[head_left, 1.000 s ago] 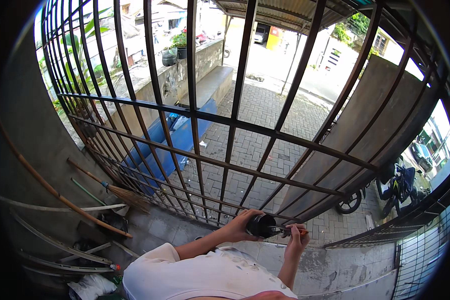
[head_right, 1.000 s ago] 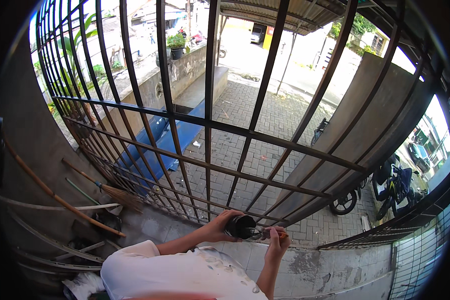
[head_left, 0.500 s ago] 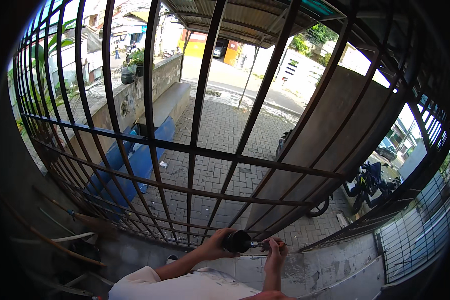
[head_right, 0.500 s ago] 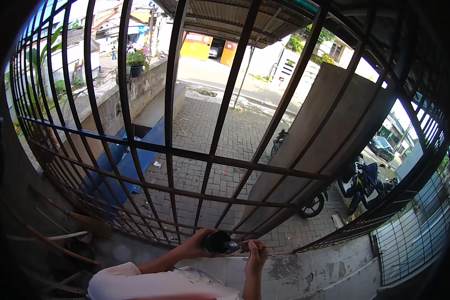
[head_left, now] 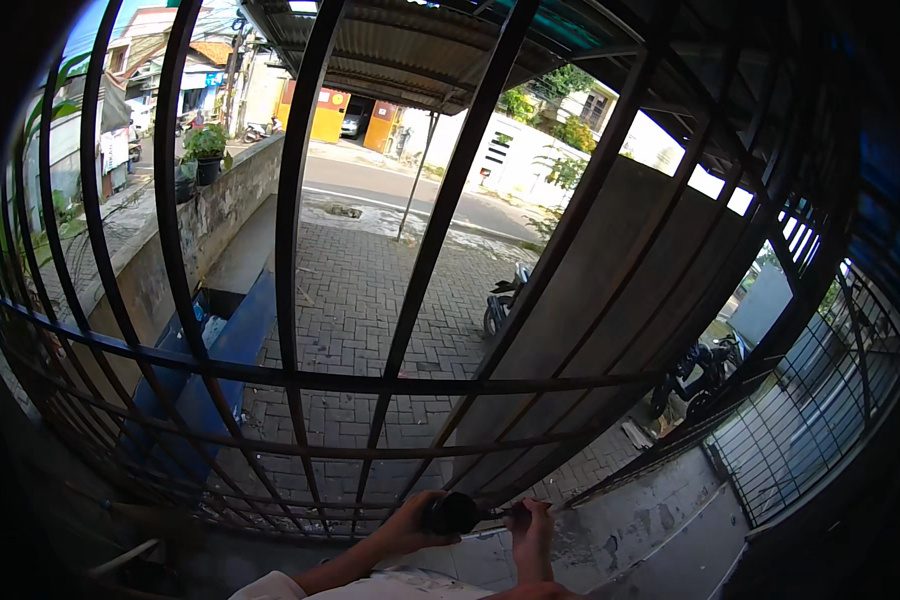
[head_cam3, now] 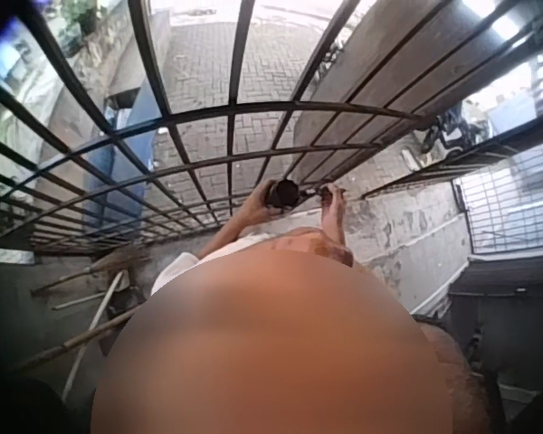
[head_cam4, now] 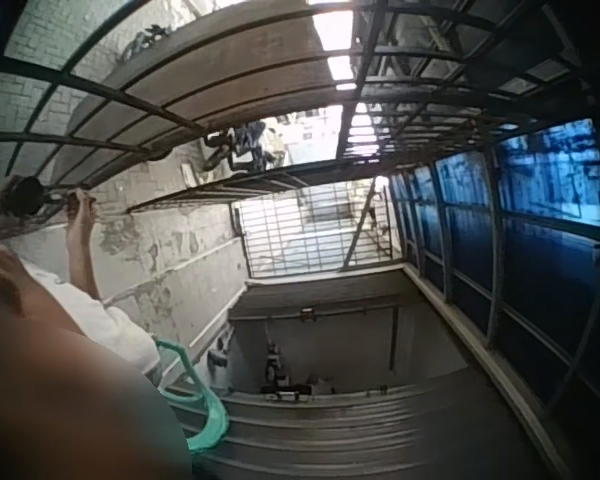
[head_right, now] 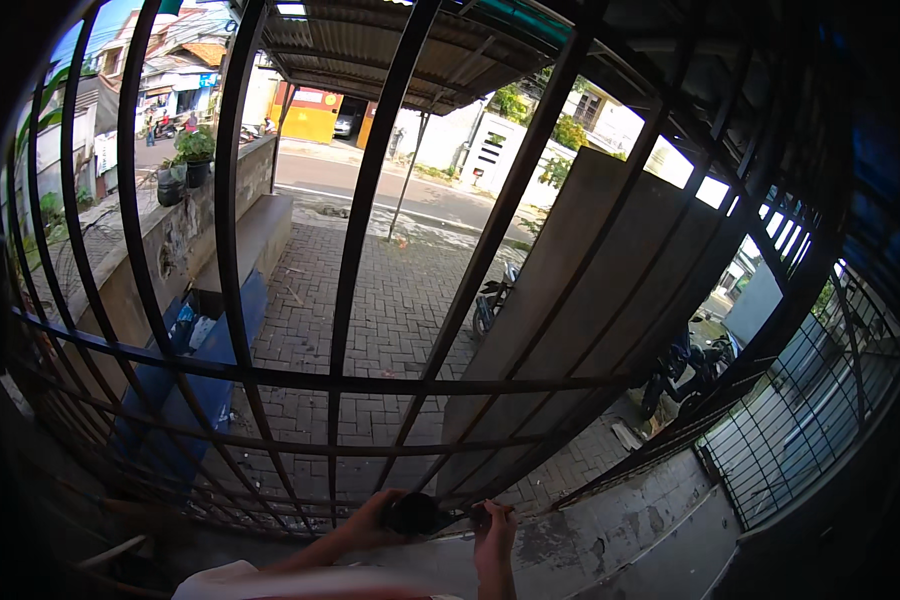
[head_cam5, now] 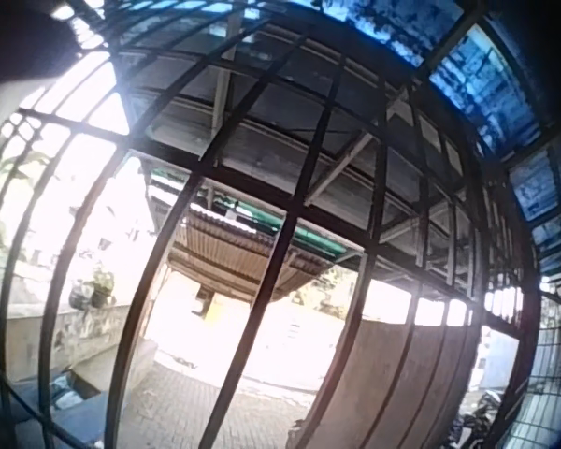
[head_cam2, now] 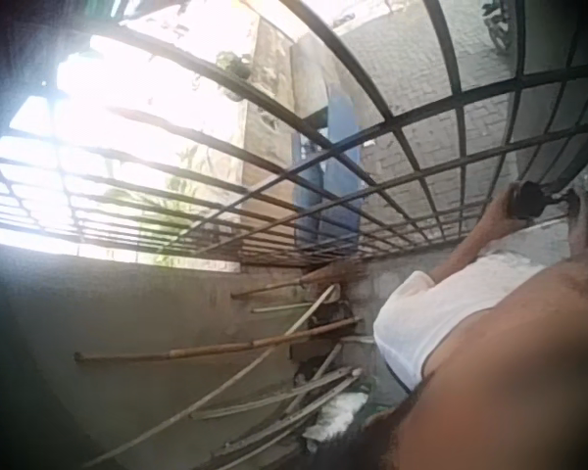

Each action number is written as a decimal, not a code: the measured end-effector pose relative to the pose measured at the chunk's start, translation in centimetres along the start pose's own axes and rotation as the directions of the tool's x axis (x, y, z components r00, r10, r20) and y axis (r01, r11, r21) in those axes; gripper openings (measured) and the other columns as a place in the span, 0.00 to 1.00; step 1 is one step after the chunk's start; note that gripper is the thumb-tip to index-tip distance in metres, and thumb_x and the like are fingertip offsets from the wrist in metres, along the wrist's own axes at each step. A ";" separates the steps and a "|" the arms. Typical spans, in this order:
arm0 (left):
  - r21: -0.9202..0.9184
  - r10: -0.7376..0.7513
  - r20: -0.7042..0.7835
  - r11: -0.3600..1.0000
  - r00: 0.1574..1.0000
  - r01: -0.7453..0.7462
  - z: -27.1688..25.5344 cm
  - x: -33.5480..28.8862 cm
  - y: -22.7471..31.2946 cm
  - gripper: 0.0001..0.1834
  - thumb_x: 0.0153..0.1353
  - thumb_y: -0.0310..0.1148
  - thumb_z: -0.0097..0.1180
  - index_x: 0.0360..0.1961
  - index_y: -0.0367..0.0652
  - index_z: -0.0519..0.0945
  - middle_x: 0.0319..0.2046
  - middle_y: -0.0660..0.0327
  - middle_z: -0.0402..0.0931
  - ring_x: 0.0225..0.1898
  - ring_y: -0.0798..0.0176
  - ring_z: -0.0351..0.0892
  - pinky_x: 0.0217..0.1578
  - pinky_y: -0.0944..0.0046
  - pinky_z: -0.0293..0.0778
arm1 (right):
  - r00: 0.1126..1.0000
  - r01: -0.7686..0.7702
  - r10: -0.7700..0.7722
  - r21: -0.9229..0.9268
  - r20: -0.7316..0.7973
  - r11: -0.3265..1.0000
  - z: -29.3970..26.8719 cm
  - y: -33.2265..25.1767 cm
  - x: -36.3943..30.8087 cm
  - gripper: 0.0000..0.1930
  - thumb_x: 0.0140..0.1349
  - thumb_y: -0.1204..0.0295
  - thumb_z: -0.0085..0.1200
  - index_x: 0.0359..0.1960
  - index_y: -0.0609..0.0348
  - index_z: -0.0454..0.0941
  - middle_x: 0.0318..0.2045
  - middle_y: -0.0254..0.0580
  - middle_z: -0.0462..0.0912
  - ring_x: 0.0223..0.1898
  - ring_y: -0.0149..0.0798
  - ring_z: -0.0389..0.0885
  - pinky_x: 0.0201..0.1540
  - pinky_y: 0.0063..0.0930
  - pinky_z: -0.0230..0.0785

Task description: The person paints a metal gate with black paint using a small brush.

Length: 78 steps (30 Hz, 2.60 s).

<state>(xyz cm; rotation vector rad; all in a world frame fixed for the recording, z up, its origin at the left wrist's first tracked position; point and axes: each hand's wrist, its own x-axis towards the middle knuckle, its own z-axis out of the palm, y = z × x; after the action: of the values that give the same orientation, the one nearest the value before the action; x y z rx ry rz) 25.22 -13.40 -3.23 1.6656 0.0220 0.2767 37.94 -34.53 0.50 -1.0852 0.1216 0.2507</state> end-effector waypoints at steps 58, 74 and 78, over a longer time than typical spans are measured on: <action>0.042 0.127 -0.112 0.992 0.986 -0.123 -2.8 -0.4 -2.0 0.36 0.44 0.34 0.82 0.54 0.33 0.78 0.47 0.47 0.82 0.50 0.52 0.85 0.50 0.56 0.79 | 0.996 0.092 -0.092 -0.110 0.000 0.990 2.4 3.3 1.2 0.08 0.60 0.70 0.60 0.32 0.64 0.81 0.28 0.43 0.84 0.30 0.36 0.83 0.32 0.31 0.74; 0.115 0.033 -0.069 0.993 0.997 -0.025 -2.0 -1.8 -3.7 0.38 0.46 0.31 0.81 0.58 0.35 0.75 0.51 0.47 0.78 0.53 0.52 0.81 0.52 0.54 0.77 | 0.998 0.050 -0.041 -0.173 0.055 0.984 1.4 3.7 2.0 0.05 0.58 0.71 0.62 0.30 0.60 0.81 0.27 0.38 0.84 0.31 0.34 0.84 0.35 0.28 0.75; 0.086 -0.032 -0.070 0.996 0.997 0.038 -2.0 -2.3 -3.8 0.39 0.47 0.30 0.80 0.60 0.36 0.73 0.53 0.48 0.77 0.54 0.52 0.80 0.54 0.55 0.76 | 0.991 0.126 -0.133 -0.302 -0.002 0.945 1.8 3.6 1.4 0.05 0.58 0.71 0.62 0.30 0.59 0.82 0.27 0.39 0.84 0.30 0.33 0.83 0.33 0.28 0.75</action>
<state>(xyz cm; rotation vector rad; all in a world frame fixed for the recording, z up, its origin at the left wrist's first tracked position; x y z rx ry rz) 23.14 -11.38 -7.19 1.7402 0.1165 0.3103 38.34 -31.13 -2.06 -1.3950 0.0310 0.1404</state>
